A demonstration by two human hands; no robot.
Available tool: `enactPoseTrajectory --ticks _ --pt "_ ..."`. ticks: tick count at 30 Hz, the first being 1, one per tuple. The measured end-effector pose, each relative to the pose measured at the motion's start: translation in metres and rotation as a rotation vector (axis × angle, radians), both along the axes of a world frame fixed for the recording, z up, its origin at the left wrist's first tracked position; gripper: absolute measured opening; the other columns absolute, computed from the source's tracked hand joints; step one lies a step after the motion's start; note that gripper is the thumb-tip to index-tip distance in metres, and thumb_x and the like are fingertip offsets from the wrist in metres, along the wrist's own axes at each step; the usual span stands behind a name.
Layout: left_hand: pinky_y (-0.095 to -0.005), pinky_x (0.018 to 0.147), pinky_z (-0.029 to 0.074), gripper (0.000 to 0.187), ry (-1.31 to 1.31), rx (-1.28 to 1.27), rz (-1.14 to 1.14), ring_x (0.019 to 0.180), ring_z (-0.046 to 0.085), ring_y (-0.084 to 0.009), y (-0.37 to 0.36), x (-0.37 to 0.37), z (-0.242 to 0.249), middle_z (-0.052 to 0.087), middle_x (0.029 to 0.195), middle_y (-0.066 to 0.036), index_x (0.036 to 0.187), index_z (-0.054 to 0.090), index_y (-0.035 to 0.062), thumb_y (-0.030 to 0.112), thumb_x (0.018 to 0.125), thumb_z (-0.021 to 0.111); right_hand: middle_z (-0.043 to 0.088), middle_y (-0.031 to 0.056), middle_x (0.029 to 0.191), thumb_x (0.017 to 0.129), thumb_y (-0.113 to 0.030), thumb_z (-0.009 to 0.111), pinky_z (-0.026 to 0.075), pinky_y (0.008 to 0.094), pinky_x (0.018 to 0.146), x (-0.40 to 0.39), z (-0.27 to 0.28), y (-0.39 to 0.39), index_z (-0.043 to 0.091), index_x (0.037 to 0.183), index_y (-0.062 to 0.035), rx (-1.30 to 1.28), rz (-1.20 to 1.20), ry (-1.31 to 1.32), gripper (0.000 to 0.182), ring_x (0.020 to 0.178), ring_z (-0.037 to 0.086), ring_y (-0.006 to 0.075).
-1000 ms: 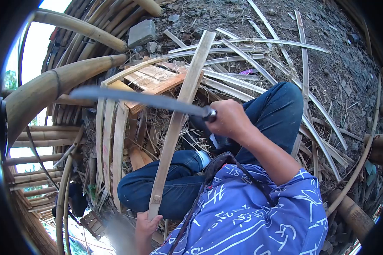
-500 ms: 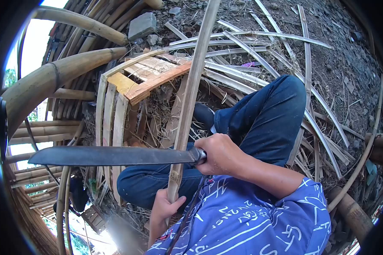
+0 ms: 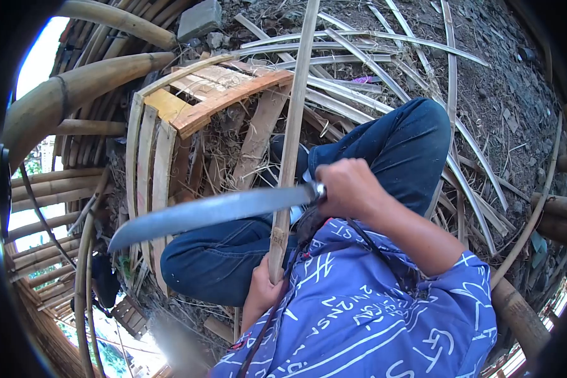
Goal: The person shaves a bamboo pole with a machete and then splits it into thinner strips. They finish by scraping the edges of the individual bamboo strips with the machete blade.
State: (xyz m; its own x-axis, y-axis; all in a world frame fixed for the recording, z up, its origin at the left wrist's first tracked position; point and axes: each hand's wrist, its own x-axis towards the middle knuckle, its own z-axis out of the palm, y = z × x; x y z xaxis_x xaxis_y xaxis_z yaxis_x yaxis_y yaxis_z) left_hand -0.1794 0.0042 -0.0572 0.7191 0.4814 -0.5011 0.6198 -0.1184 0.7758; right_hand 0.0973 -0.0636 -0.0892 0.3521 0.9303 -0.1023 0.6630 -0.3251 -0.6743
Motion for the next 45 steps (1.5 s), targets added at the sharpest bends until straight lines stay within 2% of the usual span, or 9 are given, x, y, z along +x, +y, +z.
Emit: enactPoseTrajectory --ticks 9,14,22,35,37,40,42,43,45 --pt "-0.0437 0.07 0.049 0.038 0.033 -0.014 0.121 0.087 0.06 -0.0474 -0.003 -0.002 -0.005 0.062 0.085 -0.029 0.109 0.051 -0.0043 0.014 0.08 0.066 0.061 0.0198 0.066 0.06 -0.012 0.068 0.051 0.0462 0.063 0.026 -0.012 0.006 0.06 0.069 -0.0034 0.016 -0.164 -0.158 0.015 0.069 0.062 0.0393" --pt "-0.0459 0.066 0.048 0.037 -0.019 0.025 0.111 0.084 0.059 -0.0492 -0.002 0.004 -0.005 0.06 0.079 -0.029 0.106 0.05 -0.0044 0.018 0.081 0.066 0.061 0.0212 0.065 0.059 -0.016 0.067 0.052 0.0468 0.064 -0.007 0.009 -0.002 0.063 0.067 -0.0027 -0.069 -0.001 0.119 0.016 0.066 0.062 0.0407" --pt "-0.0465 0.061 0.048 0.037 0.015 0.069 0.097 0.079 0.06 -0.0487 -0.004 -0.001 -0.009 0.06 0.077 -0.03 0.105 0.049 -0.0052 0.016 0.081 0.067 0.06 0.0197 0.064 0.057 -0.015 0.067 0.052 0.0467 0.064 0.033 -0.022 0.003 0.06 0.066 -0.0045 -0.102 -0.121 -0.248 0.015 0.068 0.063 0.0383" --pt "-0.0464 0.065 0.049 0.033 0.027 0.069 0.095 0.081 0.061 -0.0484 -0.004 -0.006 -0.01 0.06 0.076 -0.029 0.102 0.047 -0.0058 0.009 0.08 0.066 0.061 0.019 0.066 0.061 -0.015 0.066 0.051 0.0462 0.064 0.066 -0.049 0.014 0.059 0.067 -0.0049 -0.031 -0.141 -0.326 0.014 0.069 0.063 0.0381" --pt "-0.0457 0.064 0.049 0.031 -0.002 0.1 0.084 0.079 0.062 -0.0477 -0.004 -0.007 -0.011 0.061 0.075 -0.027 0.101 0.047 -0.0056 0.009 0.081 0.065 0.063 0.0176 0.066 0.064 -0.02 0.067 0.052 0.0459 0.064 0.08 -0.052 0.013 0.062 0.07 -0.0065 -0.007 -0.31 -0.397 0.016 0.069 0.065 0.0366" --pt "-0.0378 0.058 0.048 0.027 -0.112 0.07 0.22 0.066 0.066 -0.0329 -0.006 -0.006 -0.012 0.061 0.068 -0.018 0.099 0.045 -0.0038 0.011 0.084 0.063 0.063 0.0194 0.067 0.067 -0.019 0.066 0.052 0.0466 0.063 0.095 -0.042 0.006 0.062 0.07 -0.0049 0.111 -0.307 -0.464 0.015 0.067 0.064 0.0378" --pt "-0.028 0.054 0.044 0.027 -0.125 -0.184 0.344 0.06 0.06 -0.0138 -0.005 -0.011 -0.011 0.06 0.065 -0.009 0.099 0.044 -0.002 0.016 0.088 0.061 0.063 0.0197 0.066 0.066 -0.017 0.067 0.052 0.0468 0.062 0.08 -0.028 0.002 0.062 0.071 -0.0039 0.09 -0.284 -0.374 0.015 0.066 0.064 0.0383" --pt "-0.0214 0.051 0.033 0.027 -0.178 -0.236 0.427 0.054 0.043 -0.0036 -0.009 -0.006 -0.011 0.049 0.06 0.0 0.096 0.046 -0.0011 0.022 0.091 0.058 0.062 0.0197 0.065 0.065 -0.016 0.068 0.052 0.0466 0.062 0.069 -0.02 -0.001 0.061 0.072 -0.0035 0.09 -0.246 -0.302 0.016 0.066 0.064 0.0381" --pt "-0.0234 0.051 0.037 0.025 -0.137 -0.173 0.37 0.055 0.048 -0.0059 -0.007 -0.004 -0.01 0.054 0.062 -0.002 0.091 0.049 -0.0007 0.021 0.09 0.061 0.058 0.0192 0.062 0.061 -0.009 0.07 0.049 0.0415 0.055 0.042 -0.011 -0.003 0.057 0.067 -0.0039 0.184 -0.173 -0.155 0.015 0.063 0.062 0.0385"
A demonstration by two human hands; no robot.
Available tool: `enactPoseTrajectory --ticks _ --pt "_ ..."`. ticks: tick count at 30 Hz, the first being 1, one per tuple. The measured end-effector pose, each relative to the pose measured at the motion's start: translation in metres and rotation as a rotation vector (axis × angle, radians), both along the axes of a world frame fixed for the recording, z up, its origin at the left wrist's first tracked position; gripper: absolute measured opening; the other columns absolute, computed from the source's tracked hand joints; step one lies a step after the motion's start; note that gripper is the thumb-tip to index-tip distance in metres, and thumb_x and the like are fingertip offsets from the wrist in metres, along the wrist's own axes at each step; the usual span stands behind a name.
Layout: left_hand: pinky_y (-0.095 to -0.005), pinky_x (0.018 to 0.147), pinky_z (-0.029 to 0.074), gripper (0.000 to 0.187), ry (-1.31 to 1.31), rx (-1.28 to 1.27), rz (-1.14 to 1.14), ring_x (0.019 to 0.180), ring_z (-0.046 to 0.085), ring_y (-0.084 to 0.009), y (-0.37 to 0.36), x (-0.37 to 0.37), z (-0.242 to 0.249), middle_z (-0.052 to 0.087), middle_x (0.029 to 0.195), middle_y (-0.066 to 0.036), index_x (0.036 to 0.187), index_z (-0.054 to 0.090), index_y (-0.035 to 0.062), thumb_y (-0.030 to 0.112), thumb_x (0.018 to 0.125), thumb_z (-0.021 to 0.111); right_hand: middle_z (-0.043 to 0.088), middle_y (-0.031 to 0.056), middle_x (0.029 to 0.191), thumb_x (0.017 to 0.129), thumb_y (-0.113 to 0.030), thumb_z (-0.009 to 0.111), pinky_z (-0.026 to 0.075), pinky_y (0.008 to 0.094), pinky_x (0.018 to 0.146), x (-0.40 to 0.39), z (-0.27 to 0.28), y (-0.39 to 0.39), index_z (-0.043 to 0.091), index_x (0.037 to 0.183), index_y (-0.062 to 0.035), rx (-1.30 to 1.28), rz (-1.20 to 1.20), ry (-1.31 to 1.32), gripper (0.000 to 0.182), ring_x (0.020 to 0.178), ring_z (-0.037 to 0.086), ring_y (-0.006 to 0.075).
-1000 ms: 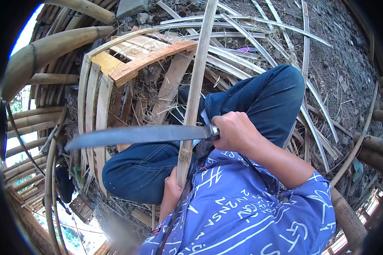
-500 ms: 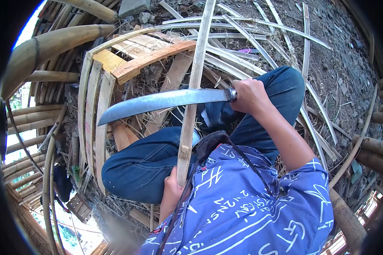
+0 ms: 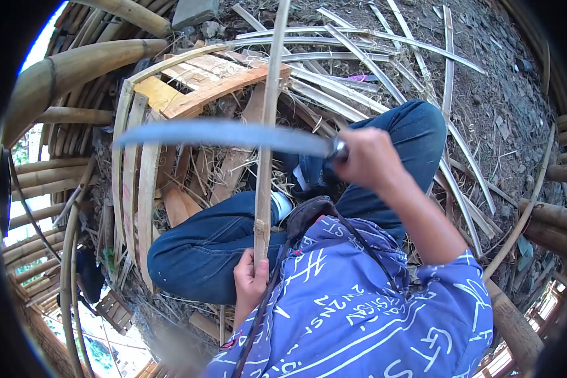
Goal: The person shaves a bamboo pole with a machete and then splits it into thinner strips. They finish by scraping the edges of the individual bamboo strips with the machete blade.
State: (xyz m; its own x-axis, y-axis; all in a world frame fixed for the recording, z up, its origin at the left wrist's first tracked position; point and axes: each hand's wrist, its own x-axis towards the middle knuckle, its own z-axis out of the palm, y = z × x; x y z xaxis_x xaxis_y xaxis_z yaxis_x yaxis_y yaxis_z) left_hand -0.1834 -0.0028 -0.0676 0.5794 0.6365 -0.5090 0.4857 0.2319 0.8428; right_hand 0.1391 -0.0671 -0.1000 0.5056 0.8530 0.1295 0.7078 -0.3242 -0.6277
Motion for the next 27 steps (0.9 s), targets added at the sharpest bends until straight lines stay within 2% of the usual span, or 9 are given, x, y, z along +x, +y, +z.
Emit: enactPoseTrajectory --ticks 2,5,7,9,13,16,20,21,27 --pt "-0.0278 0.051 0.042 0.024 0.046 0.122 -0.067 0.054 0.057 -0.0123 0.002 0.006 0.006 0.059 0.063 -0.007 0.082 0.055 0.0001 0.022 0.089 0.064 0.059 0.0182 0.062 0.057 -0.01 0.07 0.05 0.0414 0.056 -0.027 0.013 -0.001 0.059 0.067 -0.0032 -0.039 0.138 0.093 0.017 0.062 0.062 0.0377" --pt "-0.0309 0.051 0.045 0.025 0.076 0.243 -0.163 0.055 0.061 -0.0185 0.001 0.003 0.007 0.06 0.064 -0.011 0.085 0.055 -0.0003 0.022 0.088 0.064 0.058 0.0179 0.06 0.053 -0.013 0.07 0.051 0.0433 0.058 -0.053 0.017 0.001 0.062 0.067 -0.0039 -0.161 0.26 0.217 0.018 0.061 0.062 0.0376" --pt "-0.0324 0.053 0.046 0.026 0.095 0.257 -0.192 0.056 0.064 -0.0244 0.002 -0.001 0.008 0.06 0.064 -0.013 0.086 0.055 -0.0002 0.023 0.088 0.065 0.059 0.0176 0.06 0.053 -0.014 0.07 0.051 0.0431 0.059 -0.047 0.016 0.004 0.062 0.068 -0.0044 -0.191 0.263 0.166 0.019 0.062 0.062 0.038" --pt "-0.0328 0.052 0.046 0.029 0.088 0.281 -0.178 0.057 0.064 -0.0253 0.001 -0.003 0.009 0.06 0.064 -0.014 0.086 0.054 0.0 0.025 0.086 0.067 0.064 0.0169 0.067 0.056 -0.019 0.07 0.054 0.0443 0.066 -0.029 0.02 0.01 0.065 0.071 -0.006 -0.374 0.2 0.077 0.021 0.069 0.065 0.0359" --pt "-0.034 0.051 0.047 0.031 0.054 0.316 -0.187 0.058 0.065 -0.0286 0.0 -0.014 0.005 0.06 0.065 -0.015 0.087 0.053 0.0001 0.027 0.086 0.069 0.064 0.0192 0.069 0.06 -0.018 0.068 0.053 0.0456 0.07 0.029 0.008 0.012 0.066 0.072 -0.0055 -0.245 -0.055 -0.007 0.017 0.071 0.064 0.0389" --pt "-0.0355 0.051 0.047 0.033 0.051 0.334 -0.236 0.059 0.065 -0.0311 0.003 -0.016 0.004 0.06 0.066 -0.016 0.086 0.052 0.0 0.028 0.085 0.069 0.061 0.0212 0.066 0.062 -0.011 0.065 0.051 0.0441 0.063 0.047 0.006 0.011 0.062 0.068 -0.0029 -0.18 -0.074 -0.174 0.011 0.069 0.061 0.0404" --pt "-0.0355 0.051 0.047 0.033 0.042 0.359 -0.247 0.059 0.065 -0.0331 -0.002 -0.032 0.001 0.06 0.066 -0.017 0.086 0.052 -0.0002 0.027 0.085 0.069 0.06 0.0206 0.065 0.064 -0.01 0.066 0.05 0.0437 0.061 0.065 -0.002 0.014 0.062 0.069 -0.0031 -0.06 -0.189 -0.147 0.009 0.067 0.061 0.0402" --pt "-0.0353 0.05 0.047 0.033 0.034 0.364 -0.256 0.059 0.065 -0.033 -0.003 -0.035 0.002 0.06 0.066 -0.017 0.086 0.051 -0.0002 0.027 0.085 0.069 0.064 0.0207 0.071 0.067 -0.016 0.066 0.051 0.0465 0.067 0.077 -0.006 0.013 0.065 0.071 -0.0058 -0.139 -0.255 -0.127 0.011 0.072 0.064 0.0397" --pt "-0.0343 0.05 0.047 0.032 0.056 0.33 -0.245 0.058 0.066 -0.031 -0.004 -0.04 0.003 0.06 0.065 -0.017 0.086 0.051 -0.0008 0.025 0.085 0.069 0.064 0.0202 0.072 0.068 -0.018 0.065 0.051 0.047 0.067 0.091 -0.008 0.016 0.065 0.071 -0.0058 -0.154 -0.347 -0.186 0.012 0.073 0.063 0.0402"
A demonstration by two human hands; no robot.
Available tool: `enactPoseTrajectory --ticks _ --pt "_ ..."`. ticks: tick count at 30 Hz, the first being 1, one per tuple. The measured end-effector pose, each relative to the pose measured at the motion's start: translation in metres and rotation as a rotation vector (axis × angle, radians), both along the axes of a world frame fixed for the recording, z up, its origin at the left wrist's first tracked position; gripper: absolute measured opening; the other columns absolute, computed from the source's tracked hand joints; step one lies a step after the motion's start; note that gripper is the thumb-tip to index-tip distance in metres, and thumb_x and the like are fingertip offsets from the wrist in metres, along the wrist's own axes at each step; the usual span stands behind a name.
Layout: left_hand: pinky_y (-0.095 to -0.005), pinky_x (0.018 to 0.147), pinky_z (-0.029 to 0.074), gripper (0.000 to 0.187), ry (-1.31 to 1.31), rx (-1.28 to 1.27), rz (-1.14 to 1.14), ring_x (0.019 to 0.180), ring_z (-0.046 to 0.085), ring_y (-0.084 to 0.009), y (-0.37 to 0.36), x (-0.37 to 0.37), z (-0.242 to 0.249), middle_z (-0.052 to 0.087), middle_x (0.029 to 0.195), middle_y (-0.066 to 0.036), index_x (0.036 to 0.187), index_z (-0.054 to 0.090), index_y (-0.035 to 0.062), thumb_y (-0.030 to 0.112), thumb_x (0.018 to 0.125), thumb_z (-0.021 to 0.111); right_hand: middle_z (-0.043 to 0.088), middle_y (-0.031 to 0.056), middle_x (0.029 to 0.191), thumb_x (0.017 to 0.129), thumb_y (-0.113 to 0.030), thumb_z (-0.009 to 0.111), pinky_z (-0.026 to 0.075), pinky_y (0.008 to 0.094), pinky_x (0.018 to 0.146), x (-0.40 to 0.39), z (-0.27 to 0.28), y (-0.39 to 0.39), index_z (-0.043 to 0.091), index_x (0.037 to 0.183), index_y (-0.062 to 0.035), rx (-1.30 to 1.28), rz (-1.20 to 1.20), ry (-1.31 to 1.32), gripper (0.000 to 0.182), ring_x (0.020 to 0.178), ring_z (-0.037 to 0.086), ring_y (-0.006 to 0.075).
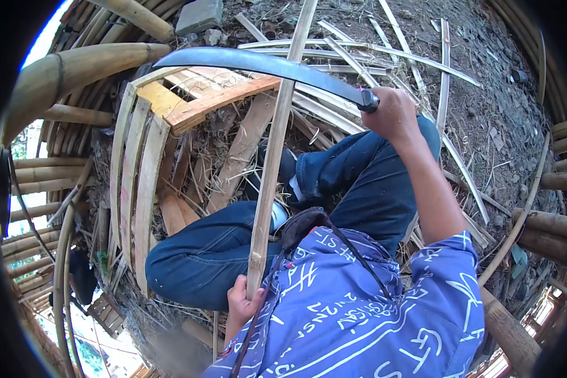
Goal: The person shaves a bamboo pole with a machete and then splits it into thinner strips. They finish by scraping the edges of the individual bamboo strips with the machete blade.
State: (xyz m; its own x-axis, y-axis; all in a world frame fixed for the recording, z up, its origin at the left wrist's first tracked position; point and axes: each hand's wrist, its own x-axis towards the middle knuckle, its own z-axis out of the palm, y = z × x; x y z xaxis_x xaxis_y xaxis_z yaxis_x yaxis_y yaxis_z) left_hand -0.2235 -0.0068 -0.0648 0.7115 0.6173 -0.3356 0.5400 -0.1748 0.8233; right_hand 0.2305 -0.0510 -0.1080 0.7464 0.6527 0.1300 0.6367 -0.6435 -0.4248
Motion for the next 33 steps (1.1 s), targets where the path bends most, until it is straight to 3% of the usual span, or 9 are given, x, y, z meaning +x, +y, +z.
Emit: enactPoseTrajectory --ticks 14,18,22,23,26,27,28,30,33 --pt "-0.034 0.051 0.046 0.032 0.084 0.006 -0.036 0.056 0.065 -0.029 -0.005 -0.048 0.009 0.06 0.063 -0.016 0.084 0.052 0.0002 0.025 0.082 0.071 0.066 0.0216 0.078 0.073 -0.022 0.061 0.052 0.0479 0.074 0.052 0.002 -0.003 0.068 0.075 -0.0064 -0.065 -0.15 -0.085 0.017 0.078 0.065 0.0409" --pt "-0.0368 0.052 0.046 0.035 0.13 -0.005 0.007 0.057 0.063 -0.0337 -0.013 -0.088 0.0 0.059 0.064 -0.016 0.083 0.051 0.002 0.027 0.078 0.075 0.066 0.0224 0.077 0.074 -0.025 0.061 0.052 0.0482 0.075 0.055 0.004 -0.001 0.067 0.074 -0.0045 -0.057 -0.161 -0.08 0.021 0.079 0.065 0.0414" --pt "-0.04 0.052 0.046 0.026 0.254 0.151 -0.015 0.057 0.06 -0.0382 -0.028 -0.135 -0.004 0.058 0.064 -0.018 0.084 0.055 0.0019 0.019 0.075 0.072 0.066 0.0257 0.077 0.075 -0.027 0.061 0.051 0.049 0.073 0.072 -0.004 0.002 0.068 0.076 0.0017 0.012 -0.267 0.017 0.03 0.079 0.065 0.0415" --pt "-0.0417 0.053 0.047 0.023 0.26 0.059 -0.042 0.06 0.061 -0.0388 -0.027 -0.144 -0.004 0.059 0.066 -0.019 0.086 0.057 0.0008 0.016 0.074 0.069 0.066 0.0249 0.076 0.075 -0.027 0.062 0.051 0.048 0.072 0.078 -0.011 -0.003 0.068 0.076 0.0014 0.025 -0.263 0.011 0.029 0.078 0.065 0.041" --pt "-0.0427 0.055 0.048 0.027 0.288 0.014 0.078 0.062 0.062 -0.0398 -0.023 -0.104 0.023 0.06 0.067 -0.02 0.089 0.058 -0.0004 0.019 0.075 0.069 0.066 0.0228 0.073 0.074 -0.024 0.065 0.05 0.0452 0.067 0.067 -0.002 -0.008 0.069 0.077 -0.0005 0.129 -0.214 0.037 0.024 0.074 0.065 0.0395" --pt "-0.0427 0.056 0.048 0.028 0.286 0.033 0.082 0.063 0.062 -0.0406 -0.021 -0.102 0.02 0.06 0.067 -0.022 0.091 0.057 -0.0012 0.02 0.076 0.068 0.065 0.0181 0.066 0.073 -0.019 0.065 0.049 0.0397 0.059 0.056 0.0 -0.01 0.067 0.072 -0.0014 0.233 -0.185 0.021 0.018 0.06 0.064 0.0319" --pt "-0.0427 0.056 0.048 0.028 0.284 0.036 0.087 0.063 0.062 -0.0406 -0.019 -0.097 0.02 0.06 0.067 -0.022 0.091 0.057 -0.0012 0.02 0.076 0.068 0.065 0.0181 0.066 0.073 -0.019 0.065 0.049 0.0397 0.059 0.046 0.003 -0.011 0.067 0.072 -0.0014 0.236 -0.181 0.019 0.018 0.06 0.064 0.0319" --pt "-0.0422 0.056 0.049 0.03 0.282 0.052 0.067 0.064 0.062 -0.0416 -0.013 -0.084 0.024 0.06 0.065 -0.022 0.092 0.056 -0.0015 0.022 0.078 0.068 0.054 0.0049 0.05 0.076 -0.013 0.064 0.039 0.0322 0.047 0.021 0.013 -0.011 0.058 0.062 0.0006 0.324 -0.168 0.164 0.02 0.05 0.055 0.0124" --pt "-0.0412 0.056 0.049 0.031 0.352 -0.052 0.036 0.065 0.063 -0.0413 -0.003 -0.061 0.041 0.061 0.067 -0.022 0.096 0.055 -0.0014 0.022 0.081 0.068 0.049 -0.0032 0.05 0.077 -0.007 0.063 0.033 0.0266 0.044 -0.023 0.026 -0.002 0.054 0.058 -0.0026 0.511 -0.087 0.406 0.021 0.048 0.047 0.0048"
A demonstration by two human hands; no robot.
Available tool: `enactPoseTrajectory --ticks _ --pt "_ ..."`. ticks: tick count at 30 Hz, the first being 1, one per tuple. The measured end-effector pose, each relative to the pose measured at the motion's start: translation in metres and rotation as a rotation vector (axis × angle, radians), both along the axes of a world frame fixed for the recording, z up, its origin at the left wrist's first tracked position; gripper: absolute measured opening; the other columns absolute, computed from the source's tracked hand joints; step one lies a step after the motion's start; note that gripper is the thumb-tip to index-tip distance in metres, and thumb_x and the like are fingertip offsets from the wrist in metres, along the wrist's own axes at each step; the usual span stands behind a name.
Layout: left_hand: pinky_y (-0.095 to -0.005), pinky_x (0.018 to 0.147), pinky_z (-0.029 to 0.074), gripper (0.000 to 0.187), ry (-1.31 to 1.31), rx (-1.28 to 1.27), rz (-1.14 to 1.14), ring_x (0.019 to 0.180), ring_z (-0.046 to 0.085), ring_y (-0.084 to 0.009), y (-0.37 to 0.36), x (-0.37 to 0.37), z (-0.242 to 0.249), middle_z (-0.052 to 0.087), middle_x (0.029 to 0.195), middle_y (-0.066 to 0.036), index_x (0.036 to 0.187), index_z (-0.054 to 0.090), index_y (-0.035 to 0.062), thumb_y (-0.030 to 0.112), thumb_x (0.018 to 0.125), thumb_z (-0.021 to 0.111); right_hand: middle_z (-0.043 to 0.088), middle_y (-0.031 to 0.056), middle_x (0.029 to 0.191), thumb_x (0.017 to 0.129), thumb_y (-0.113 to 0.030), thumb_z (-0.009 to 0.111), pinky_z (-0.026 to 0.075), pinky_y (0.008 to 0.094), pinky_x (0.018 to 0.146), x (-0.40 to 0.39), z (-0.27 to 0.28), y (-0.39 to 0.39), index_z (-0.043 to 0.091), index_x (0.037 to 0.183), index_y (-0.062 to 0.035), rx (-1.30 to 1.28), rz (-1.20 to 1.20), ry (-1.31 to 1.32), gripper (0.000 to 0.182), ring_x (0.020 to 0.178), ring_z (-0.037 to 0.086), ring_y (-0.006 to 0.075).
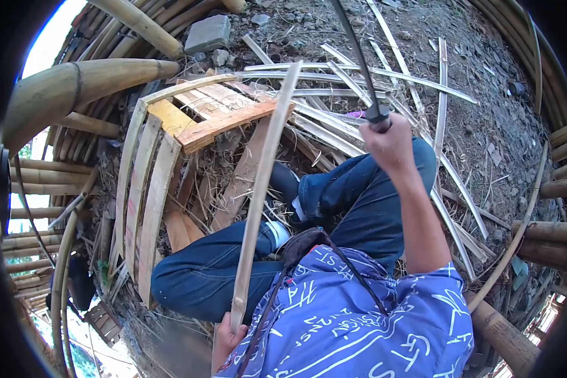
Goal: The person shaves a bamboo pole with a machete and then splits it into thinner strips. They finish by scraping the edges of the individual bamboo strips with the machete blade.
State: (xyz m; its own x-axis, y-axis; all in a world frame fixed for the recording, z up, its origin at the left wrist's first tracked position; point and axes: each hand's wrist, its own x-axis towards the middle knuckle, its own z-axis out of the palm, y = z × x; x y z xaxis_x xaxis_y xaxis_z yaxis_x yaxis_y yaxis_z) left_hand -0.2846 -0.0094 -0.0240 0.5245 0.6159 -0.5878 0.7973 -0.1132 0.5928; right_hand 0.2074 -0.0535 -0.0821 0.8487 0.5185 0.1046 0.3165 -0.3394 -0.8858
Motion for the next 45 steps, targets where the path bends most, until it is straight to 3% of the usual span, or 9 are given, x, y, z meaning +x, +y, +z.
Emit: enactPoseTrajectory --ticks 4,8,12,19,21,25,32,41,45 --pt "-0.0411 0.056 0.05 0.026 0.01 0.002 0.059 0.065 0.065 -0.0393 0.006 0.043 0.017 0.063 0.069 -0.023 0.098 0.053 -0.0012 0.019 0.086 0.064 0.044 -0.0058 0.051 0.077 -0.004 0.062 0.027 0.0253 0.043 -0.068 0.018 0.014 0.046 0.056 -0.006 0.085 0.252 0.197 0.027 0.048 0.038 0.0026" --pt "-0.0414 0.055 0.049 0.025 -0.081 0.069 -0.011 0.064 0.065 -0.0393 0.019 0.057 0.008 0.062 0.068 -0.022 0.096 0.053 -0.001 0.019 0.087 0.064 0.05 0.0058 0.051 0.069 -0.006 0.065 0.041 0.0286 0.047 -0.123 0.013 0.013 0.059 0.067 -0.0005 0.071 0.448 0.279 0.008 0.049 0.047 0.0066" --pt "-0.0419 0.053 0.049 0.025 -0.132 0.116 -0.064 0.063 0.065 -0.0397 0.028 0.074 0.007 0.061 0.066 -0.022 0.094 0.053 -0.001 0.02 0.087 0.064 0.058 0.0209 0.061 0.065 -0.011 0.067 0.05 0.0414 0.058 -0.147 0.012 0.006 0.064 0.073 0.0 -0.096 0.602 0.242 0.014 0.061 0.059 0.0403" --pt "-0.0381 0.05 0.047 0.028 -0.181 0.267 -0.117 0.06 0.064 -0.0373 0.029 0.106 0.003 0.06 0.064 -0.019 0.088 0.052 0.0001 0.021 0.085 0.069 0.059 0.0229 0.063 0.063 -0.013 0.065 0.051 0.046 0.063 -0.137 0.019 0.003 0.063 0.069 -0.0002 -0.259 0.604 0.089 0.015 0.066 0.061 0.0416" --pt "-0.0348 0.051 0.047 0.028 -0.18 0.266 -0.119 0.059 0.065 -0.0354 0.028 0.105 0.001 0.06 0.065 -0.017 0.087 0.051 0.0007 0.021 0.084 0.07 0.06 0.0202 0.062 0.061 -0.011 0.067 0.05 0.0421 0.058 -0.127 0.015 0.0 0.062 0.067 -0.0013 -0.29 0.617 0.018 0.013 0.063 0.062 0.0391" --pt "-0.0361 0.05 0.047 0.027 -0.187 0.251 -0.098 0.06 0.065 -0.036 0.026 0.093 -0.001 0.061 0.065 -0.017 0.087 0.051 0.0004 0.019 0.084 0.071 0.061 0.0201 0.064 0.06 -0.014 0.068 0.052 0.0456 0.063 -0.091 -0.004 0.0 0.06 0.065 -0.0031 -0.409 0.44 -0.278 0.014 0.067 0.062 0.04" --pt "-0.0405 0.047 0.048 0.026 -0.159 0.243 -0.082 0.057 0.064 -0.0379 0.02 0.08 -0.006 0.06 0.061 -0.02 0.087 0.051 0.0011 0.02 0.085 0.069 0.065 0.0204 0.072 0.066 -0.018 0.065 0.053 0.0464 0.069 -0.05 -0.027 0.005 0.066 0.076 -0.0035 -0.584 0.307 -0.334 0.017 0.073 0.064 0.0393" --pt "-0.0357 0.049 0.048 0.024 -0.122 0.137 -0.007 0.057 0.066 -0.031 0.019 0.043 0.005 0.06 0.061 -0.017 0.086 0.05 0.001 0.018 0.083 0.068 0.061 0.0243 0.066 0.074 -0.02 0.062 0.047 0.0481 0.063 0.026 -0.041 0.0 0.063 0.071 0.0029 -0.422 -0.044 -0.238 0.023 0.067 0.061 0.043" --pt "-0.0353 0.05 0.046 0.026 -0.152 0.091 -0.005 0.057 0.065 -0.0294 0.026 0.048 0.006 0.059 0.062 -0.014 0.087 0.049 0.0003 0.019 0.083 0.066 0.056 0.0158 0.057 0.072 -0.014 0.062 0.042 0.038 0.052 0.001 -0.029 -0.012 0.057 0.065 0.0025 -0.245 -0.038 -0.158 0.019 0.052 0.055 0.0261"
